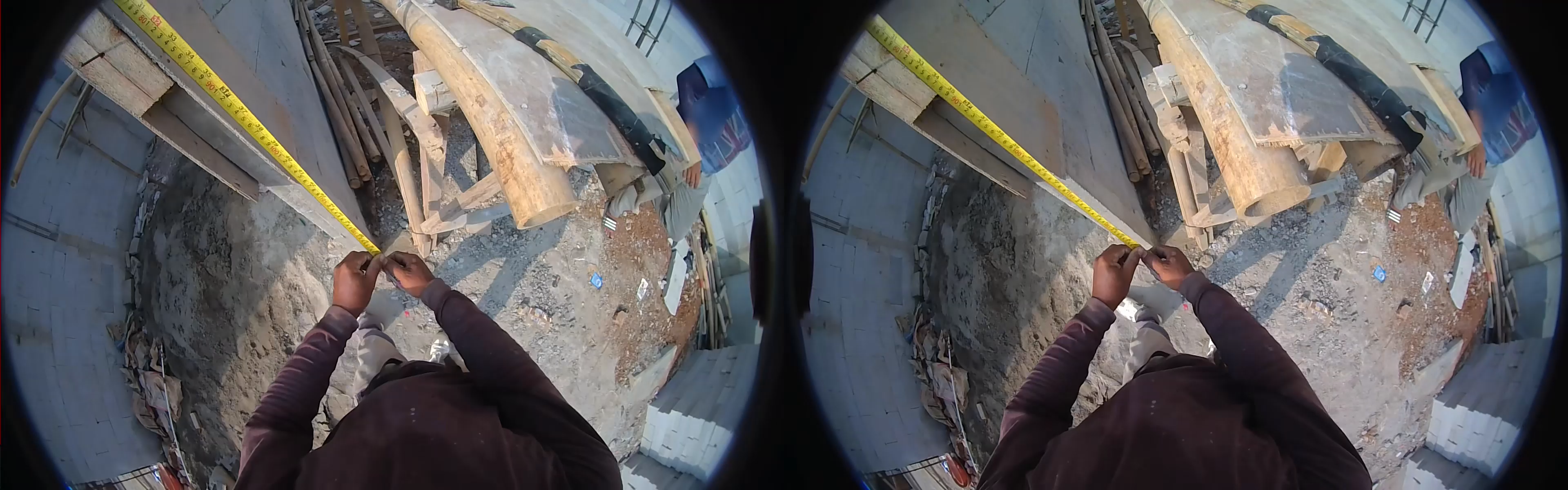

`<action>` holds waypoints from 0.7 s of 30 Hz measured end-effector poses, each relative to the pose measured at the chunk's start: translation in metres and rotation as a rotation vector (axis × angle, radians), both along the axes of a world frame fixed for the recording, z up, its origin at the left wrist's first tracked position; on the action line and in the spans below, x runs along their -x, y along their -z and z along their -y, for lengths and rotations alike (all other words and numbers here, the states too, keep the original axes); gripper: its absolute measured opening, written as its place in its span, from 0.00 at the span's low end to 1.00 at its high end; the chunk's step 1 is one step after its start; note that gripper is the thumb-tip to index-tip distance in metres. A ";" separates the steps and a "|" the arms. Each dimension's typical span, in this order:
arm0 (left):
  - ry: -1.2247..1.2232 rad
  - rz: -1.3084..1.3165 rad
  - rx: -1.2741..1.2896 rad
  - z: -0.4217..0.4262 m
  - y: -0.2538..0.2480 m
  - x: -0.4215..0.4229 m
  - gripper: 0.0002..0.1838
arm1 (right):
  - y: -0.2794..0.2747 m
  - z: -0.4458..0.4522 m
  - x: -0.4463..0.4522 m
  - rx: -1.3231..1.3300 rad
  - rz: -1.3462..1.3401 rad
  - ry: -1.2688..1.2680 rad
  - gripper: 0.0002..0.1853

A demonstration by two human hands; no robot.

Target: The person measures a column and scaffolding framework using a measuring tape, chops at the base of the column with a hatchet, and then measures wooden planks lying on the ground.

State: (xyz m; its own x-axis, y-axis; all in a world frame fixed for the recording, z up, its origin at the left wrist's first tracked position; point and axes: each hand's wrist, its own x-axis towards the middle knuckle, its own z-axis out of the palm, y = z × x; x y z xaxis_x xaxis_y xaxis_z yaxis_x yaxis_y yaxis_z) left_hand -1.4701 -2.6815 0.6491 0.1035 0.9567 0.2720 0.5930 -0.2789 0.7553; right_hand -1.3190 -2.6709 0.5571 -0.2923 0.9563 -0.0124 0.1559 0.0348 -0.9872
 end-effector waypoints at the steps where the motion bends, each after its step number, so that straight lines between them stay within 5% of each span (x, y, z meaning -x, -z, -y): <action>1: -0.007 -0.037 0.006 -0.002 0.004 0.002 0.12 | 0.003 0.003 0.000 -0.062 0.062 -0.007 0.18; 2: -0.012 -0.076 0.016 -0.003 0.004 0.001 0.12 | 0.005 0.009 -0.002 -0.118 0.123 -0.013 0.19; 5: -0.086 -0.130 0.049 -0.010 0.000 -0.007 0.17 | 0.013 0.031 -0.018 0.348 0.085 0.059 0.22; 8: -0.132 -0.073 0.145 -0.033 0.012 0.001 0.17 | 0.081 0.080 -0.066 0.347 0.259 0.149 0.25; 13: -0.162 -0.127 0.169 -0.076 0.018 0.013 0.19 | 0.170 0.299 -0.202 0.434 0.408 0.450 0.20; 15: -0.183 -0.115 0.191 -0.088 0.008 0.013 0.19 | 0.121 0.402 -0.249 0.883 0.482 0.610 0.18; 19: -0.170 -0.137 0.221 -0.142 0.032 0.064 0.17 | 0.096 0.695 -0.330 0.975 0.688 0.962 0.13; 21: -0.141 -0.142 0.281 -0.158 0.031 0.074 0.16 | 0.037 0.826 -0.354 1.053 0.956 0.866 0.17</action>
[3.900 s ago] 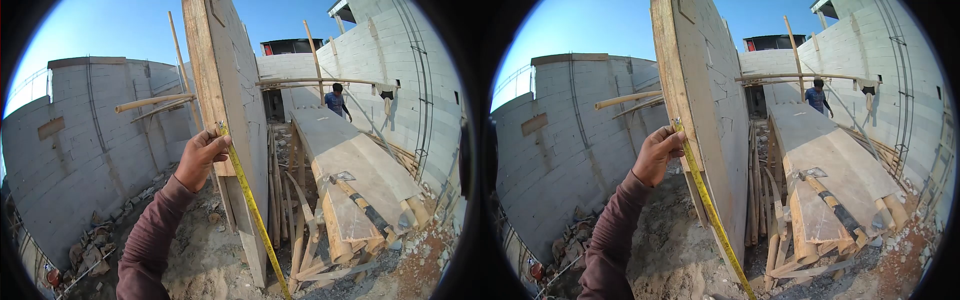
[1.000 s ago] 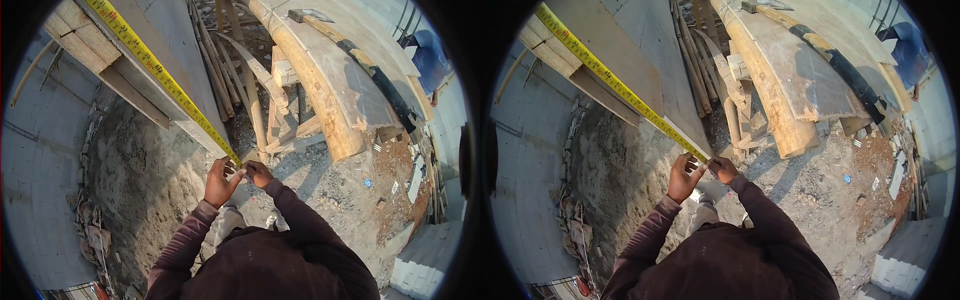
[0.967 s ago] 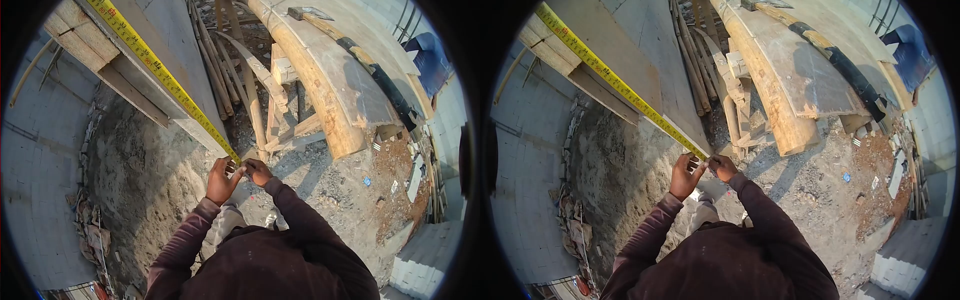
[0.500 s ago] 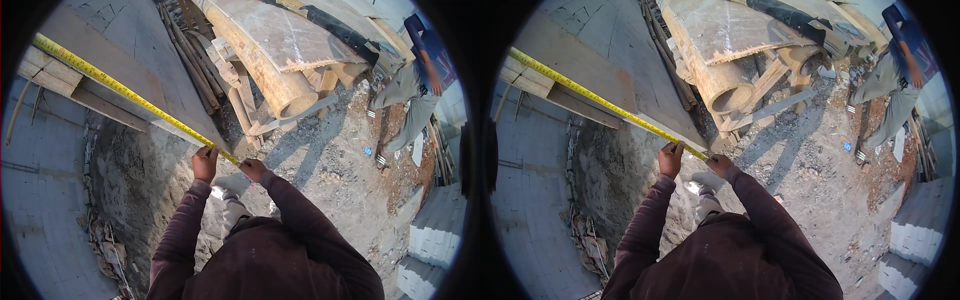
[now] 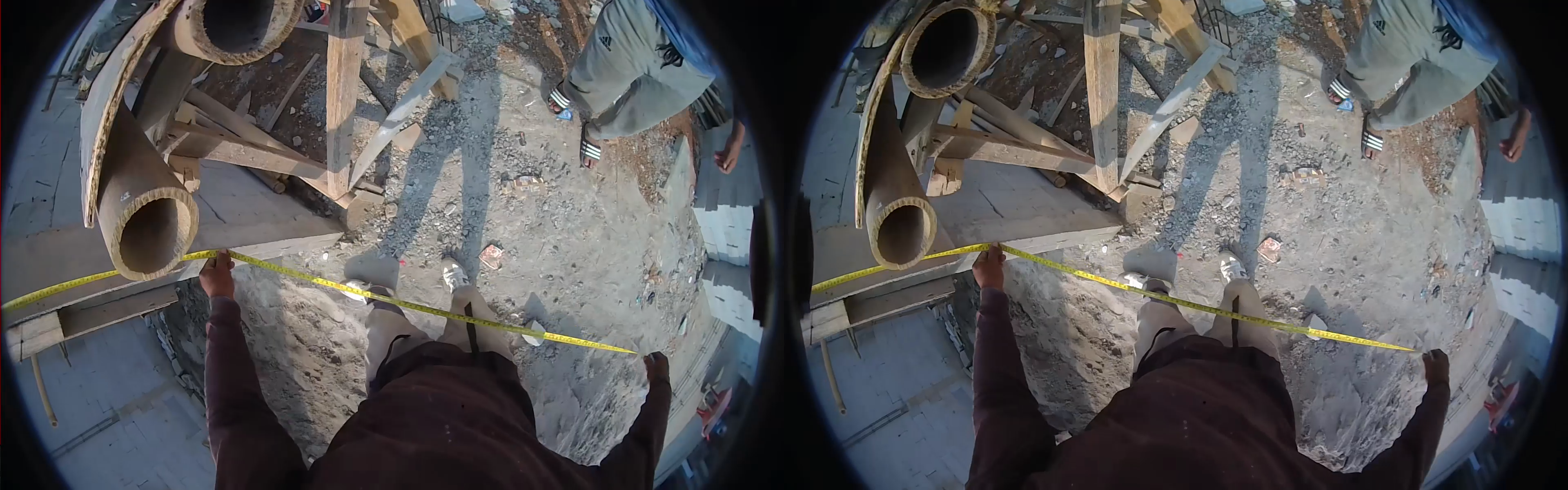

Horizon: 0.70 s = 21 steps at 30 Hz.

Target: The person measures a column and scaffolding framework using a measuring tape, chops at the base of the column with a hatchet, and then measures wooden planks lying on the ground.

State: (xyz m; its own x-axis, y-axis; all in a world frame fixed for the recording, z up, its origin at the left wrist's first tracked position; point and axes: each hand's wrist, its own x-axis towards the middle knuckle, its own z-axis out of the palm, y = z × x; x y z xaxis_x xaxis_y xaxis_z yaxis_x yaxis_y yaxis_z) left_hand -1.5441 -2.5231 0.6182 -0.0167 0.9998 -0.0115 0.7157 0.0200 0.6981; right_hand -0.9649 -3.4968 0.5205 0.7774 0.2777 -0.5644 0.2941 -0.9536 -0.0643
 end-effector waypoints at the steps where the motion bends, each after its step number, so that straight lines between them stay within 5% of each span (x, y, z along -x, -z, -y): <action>1: 0.009 -0.055 0.049 -0.013 0.003 0.011 0.15 | -0.055 0.025 0.002 0.029 0.027 0.175 0.14; 2: -0.010 0.005 0.076 -0.017 0.002 0.014 0.15 | -0.093 0.065 -0.001 0.020 0.073 0.319 0.14; 3: -0.029 0.067 0.101 -0.019 0.000 0.013 0.15 | -0.118 0.126 -0.005 0.062 0.274 0.133 0.12; 5: -0.062 0.132 0.128 -0.021 0.000 0.010 0.15 | -0.179 0.165 0.001 0.253 0.317 0.206 0.12; 8: -0.069 0.064 0.132 -0.025 0.000 0.009 0.17 | -0.185 0.165 -0.002 0.481 0.229 0.155 0.12; 13: -0.053 -0.165 0.073 -0.021 -0.006 0.013 0.19 | -0.016 0.079 -0.017 0.588 -0.086 -0.511 0.13; 16: -0.052 -0.237 0.050 -0.021 -0.002 0.029 0.20 | 0.079 -0.158 0.022 0.605 -0.071 0.039 0.18; 17: -0.048 -0.229 0.031 -0.014 -0.003 0.026 0.20 | 0.105 -0.224 0.032 0.598 -0.177 0.052 0.25; 21: -0.052 -0.295 0.022 0.003 -0.004 0.005 0.21 | 0.212 -0.403 0.084 0.460 -0.288 -0.054 0.21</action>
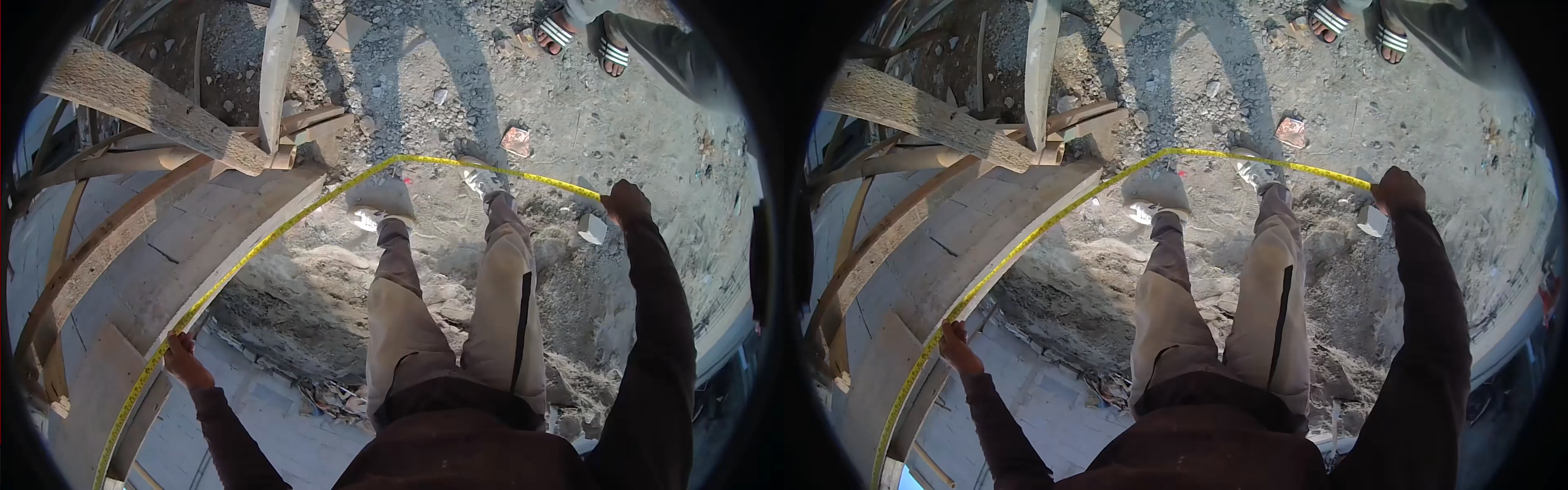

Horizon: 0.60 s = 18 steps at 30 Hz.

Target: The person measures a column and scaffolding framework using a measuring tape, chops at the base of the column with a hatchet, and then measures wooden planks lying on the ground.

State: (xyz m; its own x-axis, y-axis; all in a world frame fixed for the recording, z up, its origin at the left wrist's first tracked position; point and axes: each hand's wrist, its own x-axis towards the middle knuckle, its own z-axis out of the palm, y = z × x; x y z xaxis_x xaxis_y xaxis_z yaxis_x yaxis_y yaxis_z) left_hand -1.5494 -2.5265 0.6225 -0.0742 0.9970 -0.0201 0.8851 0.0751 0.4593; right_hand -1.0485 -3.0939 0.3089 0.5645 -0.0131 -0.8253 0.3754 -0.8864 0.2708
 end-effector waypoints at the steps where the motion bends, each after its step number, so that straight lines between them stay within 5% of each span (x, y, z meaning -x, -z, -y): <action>1: -0.002 -0.019 -0.007 0.008 0.002 -0.012 0.22 | 0.026 -0.036 0.013 -0.054 -0.025 0.015 0.18; 8: 0.006 -0.041 -0.029 0.010 0.028 -0.030 0.24 | 0.156 -0.233 0.097 -0.271 -0.172 0.050 0.17; 18: -0.025 -0.155 -0.165 -0.024 0.051 -0.012 0.27 | 0.292 -0.340 0.178 -0.262 -0.241 0.150 0.16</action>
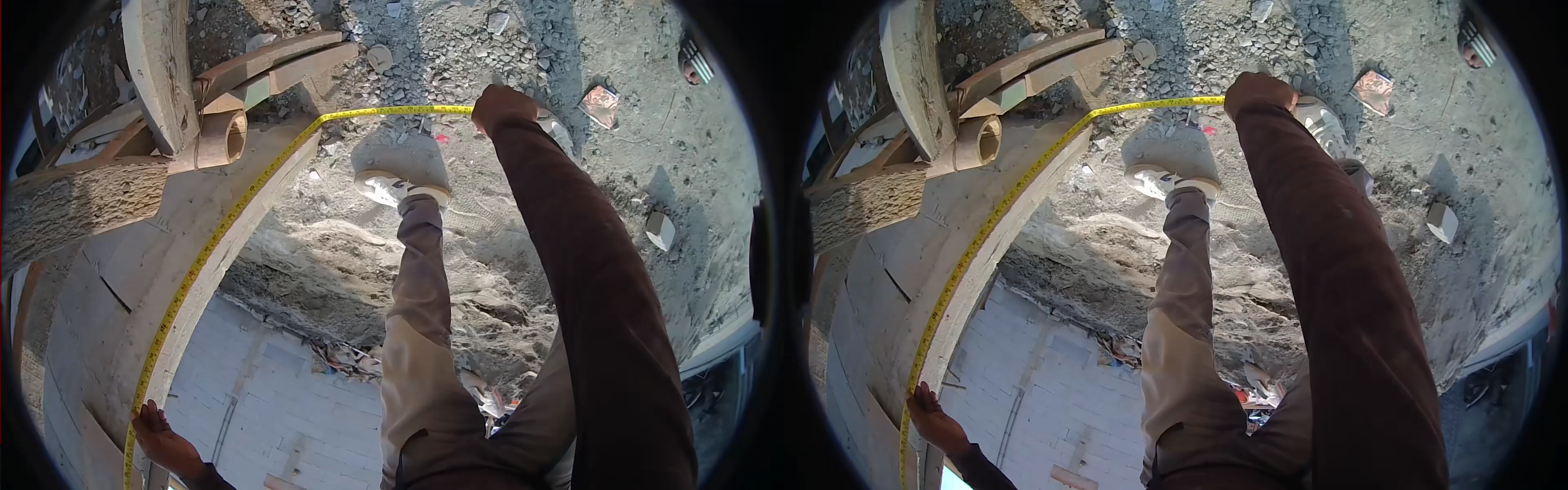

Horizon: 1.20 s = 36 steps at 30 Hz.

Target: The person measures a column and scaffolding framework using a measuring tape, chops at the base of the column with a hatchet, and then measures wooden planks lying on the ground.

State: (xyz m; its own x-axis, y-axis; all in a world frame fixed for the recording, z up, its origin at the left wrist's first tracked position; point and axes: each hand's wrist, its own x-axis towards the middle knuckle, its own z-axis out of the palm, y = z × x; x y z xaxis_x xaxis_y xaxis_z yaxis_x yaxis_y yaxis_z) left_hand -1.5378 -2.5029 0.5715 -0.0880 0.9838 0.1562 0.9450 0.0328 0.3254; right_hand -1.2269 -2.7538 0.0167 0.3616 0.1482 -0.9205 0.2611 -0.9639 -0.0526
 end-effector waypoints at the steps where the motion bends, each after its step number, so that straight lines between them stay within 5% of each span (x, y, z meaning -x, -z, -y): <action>1: -0.001 0.007 -0.017 -0.004 0.001 0.002 0.28 | 0.010 -0.004 0.005 0.002 -0.009 0.015 0.17; 36: -0.047 -0.034 0.061 -0.052 0.003 0.030 0.26 | 0.069 -0.052 0.048 -0.016 -0.072 0.018 0.15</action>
State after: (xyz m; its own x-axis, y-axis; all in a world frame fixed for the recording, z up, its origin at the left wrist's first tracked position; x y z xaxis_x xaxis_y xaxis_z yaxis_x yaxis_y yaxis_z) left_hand -1.5676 -2.4513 0.5683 -0.1296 0.9865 0.0998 0.9524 0.0958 0.2895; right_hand -1.2746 -2.7019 -0.0527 0.2972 0.1573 -0.9418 0.2382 -0.9674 -0.0864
